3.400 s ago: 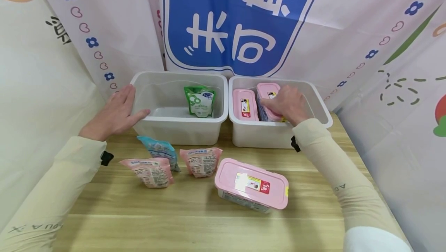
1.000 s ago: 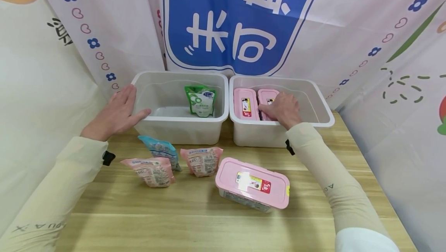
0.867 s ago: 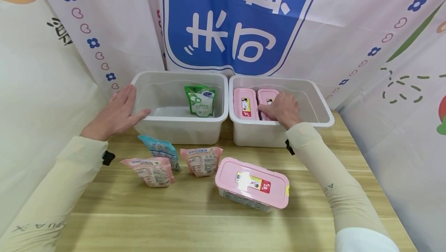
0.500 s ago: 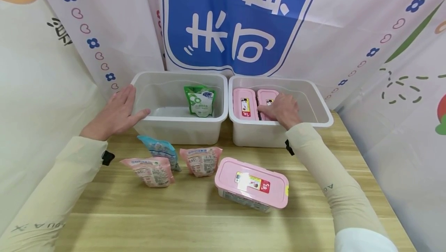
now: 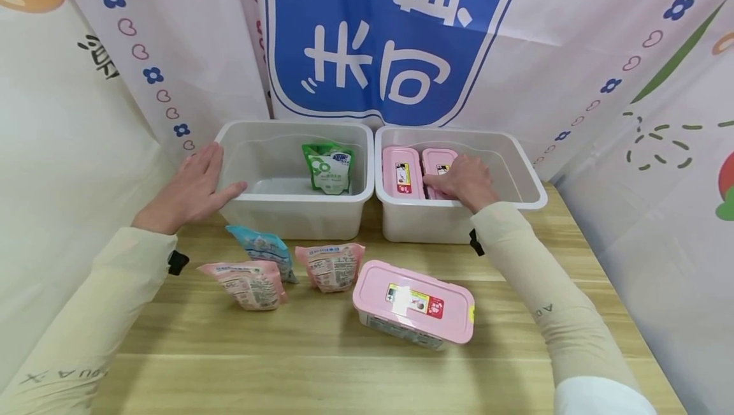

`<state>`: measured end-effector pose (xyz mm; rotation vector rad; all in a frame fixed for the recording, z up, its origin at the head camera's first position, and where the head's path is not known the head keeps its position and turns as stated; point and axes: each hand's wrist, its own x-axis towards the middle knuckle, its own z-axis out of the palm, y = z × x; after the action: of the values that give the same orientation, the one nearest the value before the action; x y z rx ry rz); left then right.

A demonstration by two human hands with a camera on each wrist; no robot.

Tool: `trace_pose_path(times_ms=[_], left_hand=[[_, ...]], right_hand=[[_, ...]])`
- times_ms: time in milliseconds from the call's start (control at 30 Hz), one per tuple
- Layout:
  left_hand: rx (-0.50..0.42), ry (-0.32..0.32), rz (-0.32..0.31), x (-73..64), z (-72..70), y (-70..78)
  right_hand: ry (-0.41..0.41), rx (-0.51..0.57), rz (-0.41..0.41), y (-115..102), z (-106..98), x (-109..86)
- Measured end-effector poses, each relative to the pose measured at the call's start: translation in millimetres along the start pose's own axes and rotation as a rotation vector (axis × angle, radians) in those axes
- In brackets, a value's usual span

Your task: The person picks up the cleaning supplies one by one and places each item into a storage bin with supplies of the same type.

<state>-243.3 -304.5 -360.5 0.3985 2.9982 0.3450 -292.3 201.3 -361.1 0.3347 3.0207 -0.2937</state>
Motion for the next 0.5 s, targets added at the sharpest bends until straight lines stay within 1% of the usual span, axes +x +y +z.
trace_pose_path(times_ms=[167,267,333,500], left_hand=[[-0.005,-0.002,-0.005,-1.2,0.0,0.4],[-0.004,0.004,-0.003,-1.0,0.5,0.5],[-0.004,0.005,-0.004,-0.6,0.7,0.4],[0.001,0.002,-0.004,0.0,0.4,-0.4]], right_hand=[[-0.027,0.049,-0.01,3.3,-6.9,-3.9],[-0.046,0.095,-0.039,6.3,-13.0,-7.4],[-0.06,0.09,-0.066,7.5,-18.9,-9.4],[-0.083,0.025,-0.13,8.4,-36.4,-14.5]])
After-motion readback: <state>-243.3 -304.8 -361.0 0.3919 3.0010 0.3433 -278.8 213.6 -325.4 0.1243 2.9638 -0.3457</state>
